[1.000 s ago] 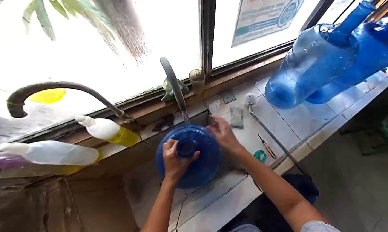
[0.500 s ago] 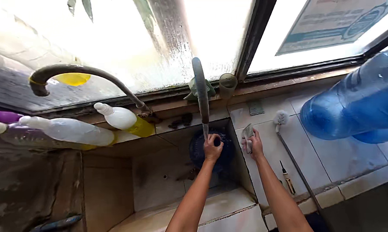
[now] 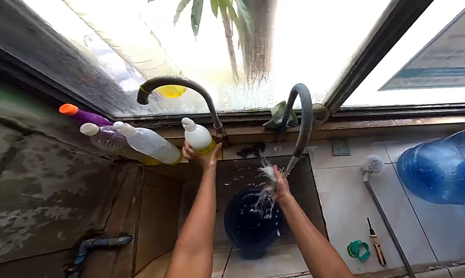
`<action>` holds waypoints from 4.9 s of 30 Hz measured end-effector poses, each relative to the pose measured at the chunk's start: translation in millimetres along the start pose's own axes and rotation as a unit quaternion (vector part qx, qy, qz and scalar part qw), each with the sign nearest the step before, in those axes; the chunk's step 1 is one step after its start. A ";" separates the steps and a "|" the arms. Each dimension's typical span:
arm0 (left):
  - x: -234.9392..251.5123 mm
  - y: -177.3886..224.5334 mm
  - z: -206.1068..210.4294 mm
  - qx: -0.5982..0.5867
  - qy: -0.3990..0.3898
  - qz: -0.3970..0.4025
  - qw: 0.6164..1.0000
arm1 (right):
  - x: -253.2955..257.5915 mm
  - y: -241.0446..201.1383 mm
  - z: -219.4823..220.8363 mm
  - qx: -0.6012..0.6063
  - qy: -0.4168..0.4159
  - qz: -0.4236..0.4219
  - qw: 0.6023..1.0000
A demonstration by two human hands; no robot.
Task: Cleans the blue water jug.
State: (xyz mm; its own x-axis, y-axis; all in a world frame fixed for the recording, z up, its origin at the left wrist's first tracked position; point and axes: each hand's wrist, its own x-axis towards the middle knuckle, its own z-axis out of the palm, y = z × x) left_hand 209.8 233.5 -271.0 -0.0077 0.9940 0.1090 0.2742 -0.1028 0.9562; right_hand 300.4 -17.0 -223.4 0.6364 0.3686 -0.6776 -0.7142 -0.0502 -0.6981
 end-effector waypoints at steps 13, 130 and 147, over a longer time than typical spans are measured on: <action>10.9 65.0 -136.9 0.367 -0.313 0.478 0.735 | -37.5 15.9 37.9 0.191 -0.116 0.075 0.972; -119.1 -206.0 -194.7 0.409 -0.635 -0.279 0.593 | 133.6 181.6 -70.1 -0.619 -0.149 -0.422 0.645; -100.7 -203.8 -204.6 0.251 -0.706 -0.359 0.557 | 57.2 205.7 1.8 -0.560 -0.153 -0.348 0.736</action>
State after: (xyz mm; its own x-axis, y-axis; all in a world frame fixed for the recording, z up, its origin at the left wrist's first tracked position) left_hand -42.1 146.7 -421.3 0.3783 -0.1525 -0.9130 0.9244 0.0109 0.3812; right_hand 189.3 -4.5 -405.4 0.5177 0.8496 -0.1013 0.5507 -0.4215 -0.7205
